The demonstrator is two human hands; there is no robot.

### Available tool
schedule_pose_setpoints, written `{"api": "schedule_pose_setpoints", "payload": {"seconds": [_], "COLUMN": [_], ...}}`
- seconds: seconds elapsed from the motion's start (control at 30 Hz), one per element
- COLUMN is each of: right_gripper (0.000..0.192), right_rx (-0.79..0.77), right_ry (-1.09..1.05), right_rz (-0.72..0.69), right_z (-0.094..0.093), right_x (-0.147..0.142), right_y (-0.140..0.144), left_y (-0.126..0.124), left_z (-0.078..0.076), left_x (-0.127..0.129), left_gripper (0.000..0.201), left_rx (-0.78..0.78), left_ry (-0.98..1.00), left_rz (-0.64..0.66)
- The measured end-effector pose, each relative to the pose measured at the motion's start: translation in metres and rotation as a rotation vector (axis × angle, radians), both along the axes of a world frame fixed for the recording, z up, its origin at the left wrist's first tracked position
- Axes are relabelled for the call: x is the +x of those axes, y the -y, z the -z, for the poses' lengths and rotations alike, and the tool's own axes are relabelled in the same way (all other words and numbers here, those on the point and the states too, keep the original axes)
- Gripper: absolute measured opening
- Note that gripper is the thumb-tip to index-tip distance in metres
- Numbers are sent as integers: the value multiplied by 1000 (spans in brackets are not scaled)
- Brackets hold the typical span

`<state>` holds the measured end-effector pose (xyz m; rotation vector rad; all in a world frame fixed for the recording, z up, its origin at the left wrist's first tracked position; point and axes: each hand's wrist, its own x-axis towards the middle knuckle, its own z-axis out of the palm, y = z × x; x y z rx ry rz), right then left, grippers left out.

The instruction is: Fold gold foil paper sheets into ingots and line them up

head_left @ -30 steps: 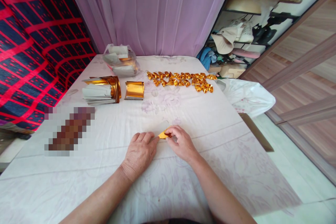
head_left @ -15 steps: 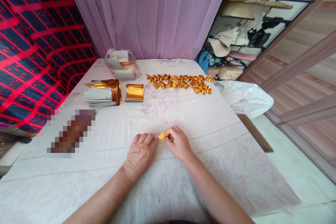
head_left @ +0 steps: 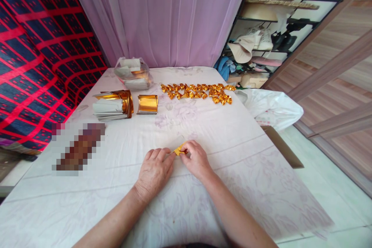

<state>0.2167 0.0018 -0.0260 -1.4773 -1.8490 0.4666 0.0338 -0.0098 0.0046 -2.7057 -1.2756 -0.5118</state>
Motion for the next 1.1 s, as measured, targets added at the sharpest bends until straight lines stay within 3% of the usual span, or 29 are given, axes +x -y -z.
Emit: {"api": "schedule_pose_setpoints", "payload": {"seconds": [0.3,0.5,0.6,0.77,0.97,1.1], "right_gripper": [18,34,41,36,30,26], "right_rx": [122,137,109,65,78,85], "right_ry": [-181,-13,75,126,150,158], "right_rz": [-43,100,25,-134,-158,-176], "right_z": [-2,1,1,-9,-11,-10], "right_x": [18,52,55,42,38,39], "right_y": [0,-4,-2,5,6,5], "left_y": [0,-1,-5,-13,-19,-20], "left_z": [-1,-1,-2,-5,-10,-5], "left_x": [8,7,3,1,13,17], "left_gripper": [25,26,25,25,26,20], "left_rx": [-86,-92,-89,-106,-111,-86], "left_ry": [-48,-40,-25,-14,-36,-41], "left_rz": [14,10,-1,-34,-57,-47]}}
